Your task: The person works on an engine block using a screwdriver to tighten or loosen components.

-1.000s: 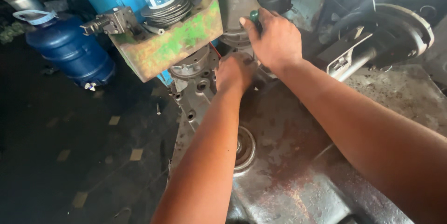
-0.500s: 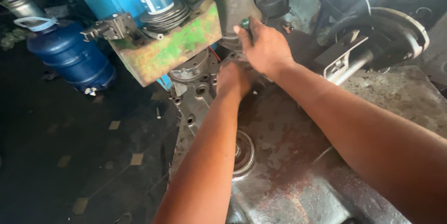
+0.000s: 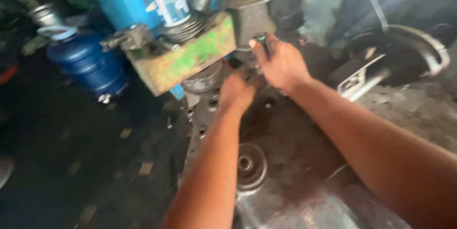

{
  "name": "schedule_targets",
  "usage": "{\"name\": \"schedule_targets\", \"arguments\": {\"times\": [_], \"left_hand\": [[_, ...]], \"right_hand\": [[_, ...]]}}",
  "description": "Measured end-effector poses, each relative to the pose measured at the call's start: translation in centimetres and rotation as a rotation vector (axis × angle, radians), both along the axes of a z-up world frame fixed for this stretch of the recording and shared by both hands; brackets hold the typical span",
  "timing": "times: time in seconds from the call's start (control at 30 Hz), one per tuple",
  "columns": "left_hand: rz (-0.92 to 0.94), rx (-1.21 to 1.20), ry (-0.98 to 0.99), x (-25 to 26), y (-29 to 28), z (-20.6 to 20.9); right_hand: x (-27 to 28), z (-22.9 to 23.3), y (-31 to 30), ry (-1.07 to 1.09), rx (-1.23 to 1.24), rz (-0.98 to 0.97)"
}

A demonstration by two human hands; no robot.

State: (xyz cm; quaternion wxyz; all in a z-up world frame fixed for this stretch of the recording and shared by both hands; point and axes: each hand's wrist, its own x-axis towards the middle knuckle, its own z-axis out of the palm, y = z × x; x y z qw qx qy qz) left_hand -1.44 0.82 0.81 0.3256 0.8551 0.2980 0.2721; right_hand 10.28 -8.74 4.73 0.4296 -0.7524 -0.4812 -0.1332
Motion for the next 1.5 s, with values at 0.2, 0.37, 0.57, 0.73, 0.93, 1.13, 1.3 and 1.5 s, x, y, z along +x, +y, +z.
{"name": "schedule_targets", "arguments": {"times": [0.2,0.37,0.57,0.73,0.93,1.13,1.3,1.5], "left_hand": [[0.376,0.046,-0.081,-14.1,8.3,0.8],[0.458,0.047,0.342,-24.0,14.2,-7.9],[0.424,-0.049,0.713,-26.5,13.2,-19.8],[0.204,0.077,0.784,-24.8,12.9,-27.7],[0.109,0.014,0.840,-23.7,12.0,-34.6],[0.114,0.026,0.835,-22.8,13.3,-33.7],[0.107,0.004,0.826,-22.5,11.6,-34.0],[-0.047,-0.029,0.809,-15.7,7.8,-37.5]], "right_hand": [[0.2,-0.1,0.3,-0.049,-0.078,-0.075],[-1.0,1.0,-0.6,-0.037,-0.084,-0.001],[-2.5,1.9,-1.0,0.027,-0.137,0.050],[-3.1,2.0,-1.0,0.039,-0.098,0.021],[-2.6,2.4,-0.7,0.040,-0.201,-0.014],[-2.3,1.8,-0.7,-0.029,-0.052,0.074],[-3.5,2.9,-1.1,0.106,-0.180,0.081],[-2.4,2.3,-1.0,0.062,-0.022,0.048]]}}
